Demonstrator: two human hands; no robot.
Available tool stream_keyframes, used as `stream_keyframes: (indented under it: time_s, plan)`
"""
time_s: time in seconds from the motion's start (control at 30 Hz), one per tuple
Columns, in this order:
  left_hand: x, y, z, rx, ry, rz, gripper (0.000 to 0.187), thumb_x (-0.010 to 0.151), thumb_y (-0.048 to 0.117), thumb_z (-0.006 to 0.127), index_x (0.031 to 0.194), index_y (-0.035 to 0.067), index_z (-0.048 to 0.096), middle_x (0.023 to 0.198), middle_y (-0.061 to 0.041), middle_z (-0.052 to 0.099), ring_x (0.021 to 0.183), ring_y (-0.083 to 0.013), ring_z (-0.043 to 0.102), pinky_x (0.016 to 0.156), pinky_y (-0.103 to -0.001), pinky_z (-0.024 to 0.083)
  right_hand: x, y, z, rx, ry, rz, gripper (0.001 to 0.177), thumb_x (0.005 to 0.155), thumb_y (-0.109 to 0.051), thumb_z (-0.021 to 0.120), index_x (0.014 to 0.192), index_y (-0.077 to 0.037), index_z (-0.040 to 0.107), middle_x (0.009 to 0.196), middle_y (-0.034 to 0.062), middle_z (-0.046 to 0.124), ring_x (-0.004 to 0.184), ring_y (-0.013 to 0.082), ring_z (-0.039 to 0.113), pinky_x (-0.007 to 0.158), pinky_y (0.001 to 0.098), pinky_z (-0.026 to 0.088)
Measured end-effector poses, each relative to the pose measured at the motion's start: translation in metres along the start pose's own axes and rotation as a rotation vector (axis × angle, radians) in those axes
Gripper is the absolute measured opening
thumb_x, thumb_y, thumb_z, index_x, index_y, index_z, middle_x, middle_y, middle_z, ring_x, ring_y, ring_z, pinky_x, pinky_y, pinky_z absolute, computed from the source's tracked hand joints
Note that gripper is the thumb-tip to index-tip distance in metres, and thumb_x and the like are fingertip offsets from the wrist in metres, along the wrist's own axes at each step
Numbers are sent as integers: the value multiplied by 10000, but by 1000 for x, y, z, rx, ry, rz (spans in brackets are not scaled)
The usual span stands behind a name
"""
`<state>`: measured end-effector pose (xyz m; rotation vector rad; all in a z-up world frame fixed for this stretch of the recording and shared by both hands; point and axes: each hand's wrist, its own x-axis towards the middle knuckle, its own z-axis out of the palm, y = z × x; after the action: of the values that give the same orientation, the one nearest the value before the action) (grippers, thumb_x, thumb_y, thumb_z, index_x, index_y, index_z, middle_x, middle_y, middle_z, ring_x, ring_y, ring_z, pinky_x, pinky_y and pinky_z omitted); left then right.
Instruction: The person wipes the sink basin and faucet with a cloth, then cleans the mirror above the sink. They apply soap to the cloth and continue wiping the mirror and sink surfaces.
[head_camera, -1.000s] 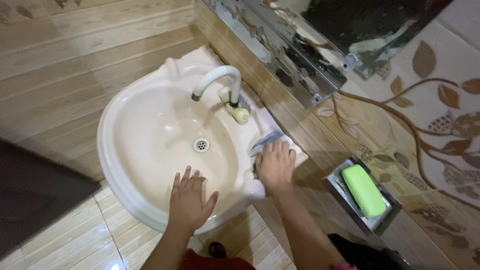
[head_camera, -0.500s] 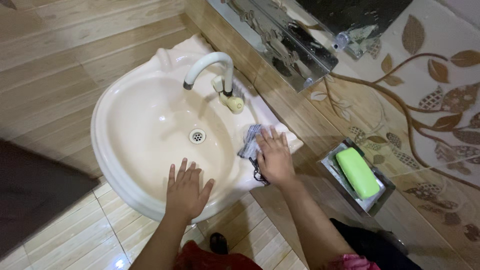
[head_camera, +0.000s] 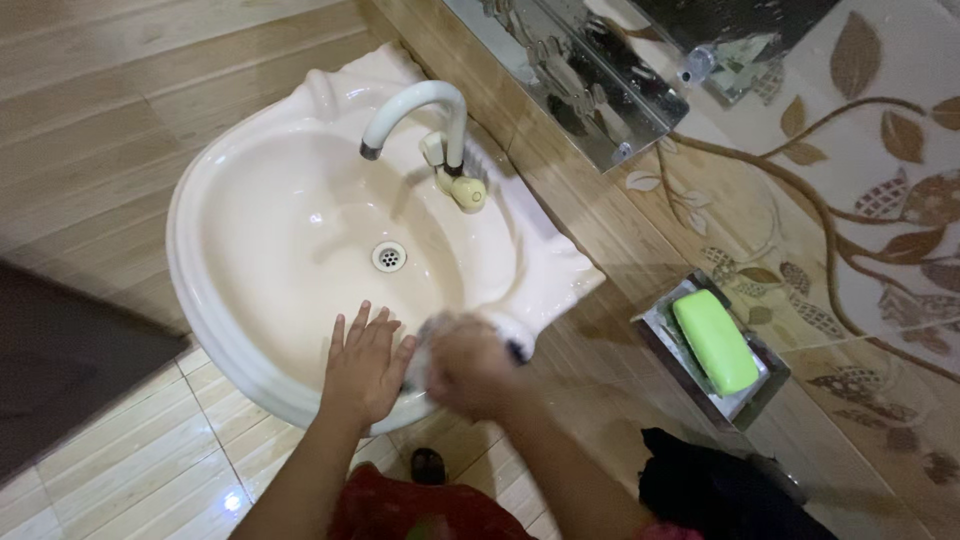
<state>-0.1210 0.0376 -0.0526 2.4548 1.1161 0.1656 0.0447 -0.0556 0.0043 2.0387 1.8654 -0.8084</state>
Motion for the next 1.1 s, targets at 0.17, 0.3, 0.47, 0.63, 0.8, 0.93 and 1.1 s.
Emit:
stream_keyframes:
  time_s: [0.17, 0.3, 0.47, 0.63, 0.8, 0.93, 1.1]
  plan:
    - [0, 3, -1, -17, -8, -9, 674, 1011, 569, 292, 1375, 75, 573, 1557, -137, 445, 1545, -287, 209, 1259, -486, 42, 14, 102, -11, -28, 687, 57, 535, 927, -312, 526, 1411, -90, 589, 1519, 101, 508, 1434, 287, 409, 1225, 577, 200]
    - [-2, 7, -8, 4, -52, 2, 670, 1009, 574, 300, 1375, 83, 572, 1569, -130, 438, 1548, -281, 211, 1269, -479, 72, 28, 112, -20, -151, 766, 74, 557, 941, -344, 490, 1415, -59, 559, 1607, 112, 415, 1523, 331, 266, 1238, 558, 123]
    - [-13, 1, -22, 134, -177, 5, 755, 982, 644, 293, 1448, 81, 482, 1604, -123, 353, 1543, -276, 174, 1240, -474, 110, 23, 54, 3, -44, 650, 134, 619, 942, -388, 502, 1451, -38, 525, 1555, 154, 433, 1480, 365, 304, 1235, 508, 173]
    - [-21, -44, -55, 395, -265, 63, 843, 947, 677, 252, 1544, 91, 352, 1661, -128, 233, 1530, -300, 137, 1211, -510, 68, 13, 21, 12, -84, 795, 25, 581, 939, -376, 524, 1364, 13, 605, 1433, 208, 567, 1379, 400, 469, 1191, 545, 277]
    - [-19, -119, -91, 474, -139, 93, 723, 967, 604, 302, 1506, 146, 448, 1670, -92, 305, 1509, -269, 203, 1219, -452, 78, 13, -69, 46, 119, 693, 1, 376, 969, -349, 522, 959, -39, 734, 1001, 198, 732, 1090, 377, 658, 1144, 570, 366]
    - [-11, -155, -96, 376, -48, 209, 575, 992, 461, 368, 1450, 145, 510, 1586, -50, 419, 1526, -238, 274, 1267, -459, 110, 43, -150, 49, 189, 768, 145, 374, 986, -330, 561, 811, -34, 708, 788, 183, 700, 768, 368, 661, 900, 570, 492]
    - [-2, -181, -82, 412, -108, 361, 535, 974, 375, 385, 1428, 134, 533, 1558, -40, 454, 1508, -240, 291, 1261, -473, 115, 88, -223, 41, 201, 992, 265, 287, 944, -291, 581, 832, -37, 650, 793, 176, 664, 735, 366, 636, 725, 517, 506]
